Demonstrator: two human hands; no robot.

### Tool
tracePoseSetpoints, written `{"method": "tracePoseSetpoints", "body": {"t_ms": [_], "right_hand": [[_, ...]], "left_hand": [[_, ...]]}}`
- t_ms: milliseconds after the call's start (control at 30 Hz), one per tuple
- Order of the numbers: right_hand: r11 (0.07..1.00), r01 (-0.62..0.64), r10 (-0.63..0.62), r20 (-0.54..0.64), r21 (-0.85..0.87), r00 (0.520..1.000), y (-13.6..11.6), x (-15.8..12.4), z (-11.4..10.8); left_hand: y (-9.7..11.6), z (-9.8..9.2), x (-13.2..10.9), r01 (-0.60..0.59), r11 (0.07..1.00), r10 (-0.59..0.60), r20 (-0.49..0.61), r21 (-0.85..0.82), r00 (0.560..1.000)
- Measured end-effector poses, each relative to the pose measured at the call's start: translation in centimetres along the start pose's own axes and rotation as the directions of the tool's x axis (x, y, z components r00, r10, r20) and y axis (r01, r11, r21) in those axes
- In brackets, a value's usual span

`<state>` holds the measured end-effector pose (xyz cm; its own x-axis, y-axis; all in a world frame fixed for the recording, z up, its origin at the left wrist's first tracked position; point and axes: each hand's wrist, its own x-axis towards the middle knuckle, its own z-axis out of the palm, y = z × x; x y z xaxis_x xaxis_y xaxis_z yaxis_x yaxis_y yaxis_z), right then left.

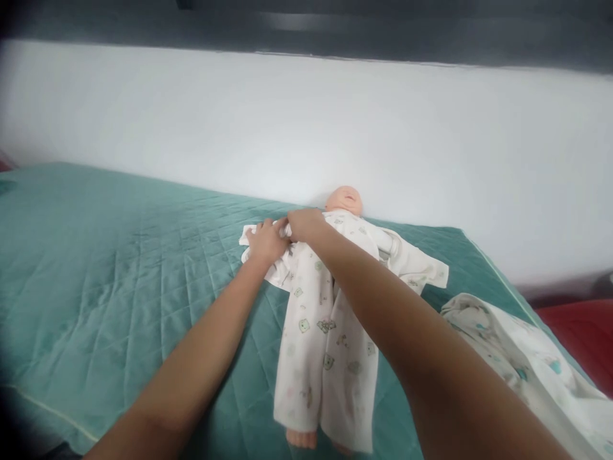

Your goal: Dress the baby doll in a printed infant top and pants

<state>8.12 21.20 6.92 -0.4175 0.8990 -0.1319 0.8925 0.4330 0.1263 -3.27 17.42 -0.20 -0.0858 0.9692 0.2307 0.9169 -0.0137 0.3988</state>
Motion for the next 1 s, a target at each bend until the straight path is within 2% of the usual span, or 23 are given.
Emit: {"method": "tracePoseSetpoints", "body": {"t_ms": [167,267,433,667,800,1000], "right_hand": [[0.998,0.045,-0.045,-0.006,0.038,0.999,1.3,-1.4,-1.0],[0.997,0.069,-0.068,-0.029,0.038,0.997,1.6,-2.1,-1.3],[0.997,0.075,-0.075,-0.066,-0.001,0.995,2.6,-2.6,-1.7],[0.998,0.043,-0.049,-0.136,-0.050,0.989,4.7,-4.5,-2.9],[0.999,0.012,-0.017,-0.145,-0.034,0.989,5.4,-5.6,-3.7],[0.999,0.000,-0.007,-0.178,-0.036,0.984,5.4,-5.7,-3.7]], "left_hand": [[-0.2,-0.2,0.1,-0.032,0.973,0.000,-0.137,-0.229,0.991],[-0.3,-0.2,0.0,-0.034,0.963,-0.017,-0.187,-0.266,0.982],[-0.3,0.0,-0.1,0.052,0.958,-0.109,-0.193,-0.280,0.975],[-0.7,-0.1,0.2,0.147,0.871,-0.254,-0.173,-0.468,0.952],[-1.0,0.1,0.2,0.156,0.846,-0.264,-0.145,-0.509,0.954],[-1.2,0.5,0.4,0.146,0.886,-0.232,-0.150,-0.441,0.961]]}}
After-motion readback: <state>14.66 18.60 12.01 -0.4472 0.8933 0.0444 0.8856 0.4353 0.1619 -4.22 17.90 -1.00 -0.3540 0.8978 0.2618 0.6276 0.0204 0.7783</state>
